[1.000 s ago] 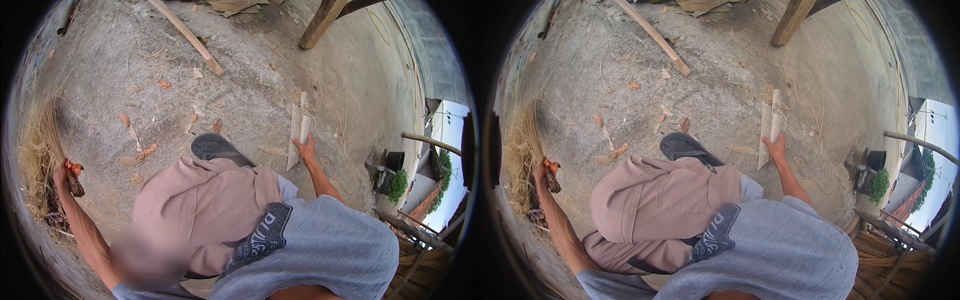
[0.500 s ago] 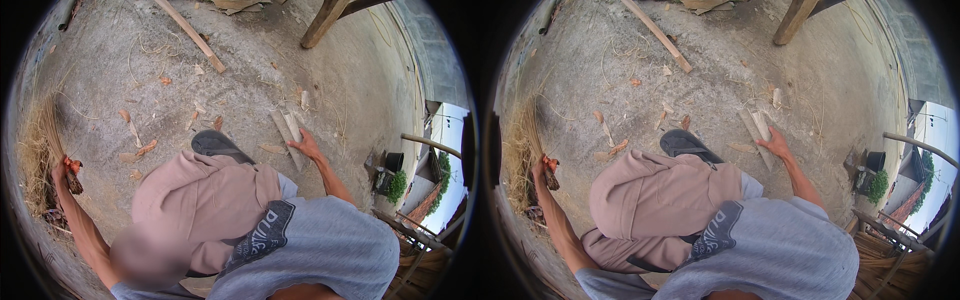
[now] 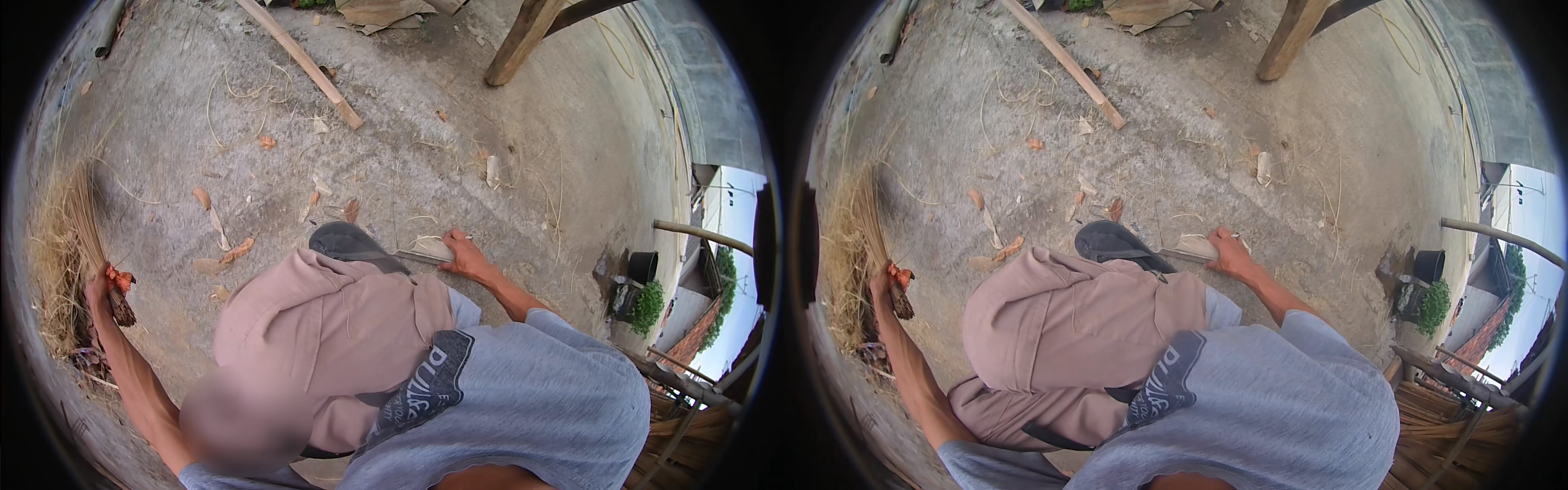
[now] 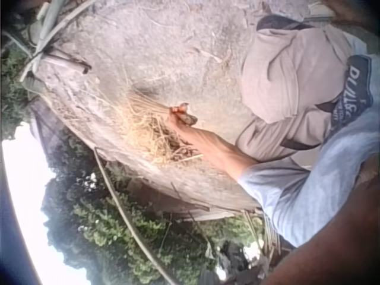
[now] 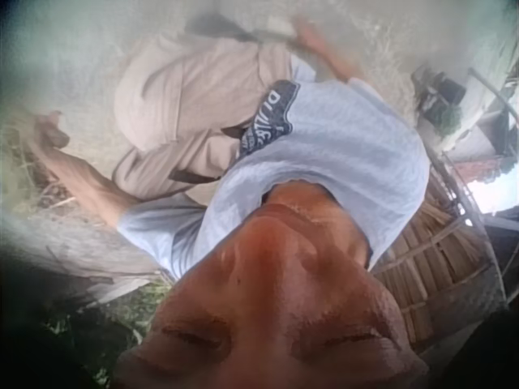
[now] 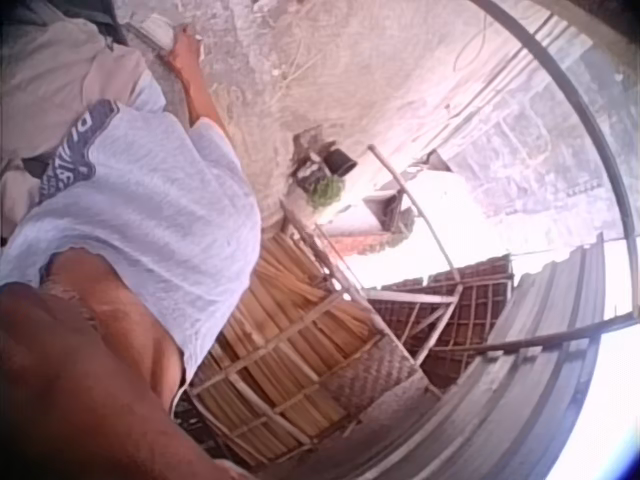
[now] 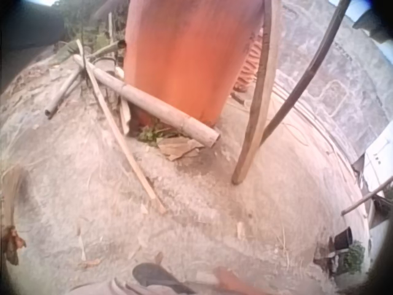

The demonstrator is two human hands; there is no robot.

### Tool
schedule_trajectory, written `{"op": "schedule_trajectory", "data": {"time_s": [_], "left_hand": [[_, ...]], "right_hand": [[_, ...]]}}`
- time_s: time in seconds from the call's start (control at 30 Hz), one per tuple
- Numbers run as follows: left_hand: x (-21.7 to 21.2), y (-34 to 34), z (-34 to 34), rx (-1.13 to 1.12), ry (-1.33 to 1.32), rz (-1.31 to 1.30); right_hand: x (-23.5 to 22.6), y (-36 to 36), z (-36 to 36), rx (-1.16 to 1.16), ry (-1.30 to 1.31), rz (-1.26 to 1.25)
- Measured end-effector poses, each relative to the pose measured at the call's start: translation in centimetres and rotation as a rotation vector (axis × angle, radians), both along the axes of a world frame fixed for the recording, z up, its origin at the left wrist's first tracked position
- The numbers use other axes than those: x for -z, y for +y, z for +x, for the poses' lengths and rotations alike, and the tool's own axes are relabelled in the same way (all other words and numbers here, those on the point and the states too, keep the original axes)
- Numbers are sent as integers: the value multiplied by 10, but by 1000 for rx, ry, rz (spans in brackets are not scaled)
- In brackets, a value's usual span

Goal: The person sweeps a concrete outdoor area using a traditional straw broom. They gather scattered dry leaves, straw, and small debris into a central pile, moving around the space to collect material from different spots.

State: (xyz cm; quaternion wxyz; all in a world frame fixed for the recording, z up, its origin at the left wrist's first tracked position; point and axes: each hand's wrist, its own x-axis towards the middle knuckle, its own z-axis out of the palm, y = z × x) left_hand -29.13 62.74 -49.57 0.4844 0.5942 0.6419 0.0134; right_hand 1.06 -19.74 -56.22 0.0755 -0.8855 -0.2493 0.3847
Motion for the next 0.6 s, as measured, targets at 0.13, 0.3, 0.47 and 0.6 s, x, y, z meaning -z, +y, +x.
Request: {"op": "schedule_trajectory", "data": {"time_s": [0.13,0.3,0.47,0.6], "left_hand": [[-14,25,-33,-36,-42,78],[-13,-1,2,6,7,58],[-16,26,-36,-35,-15,132],[-3,8,-14,13,-102,122]], "right_hand": [[5,16,-2,-20,63,42],[-27,-8,62,458,318,80],[14,-42,174,1085,280,407],[56,-103,237,1324,270,327]]}}
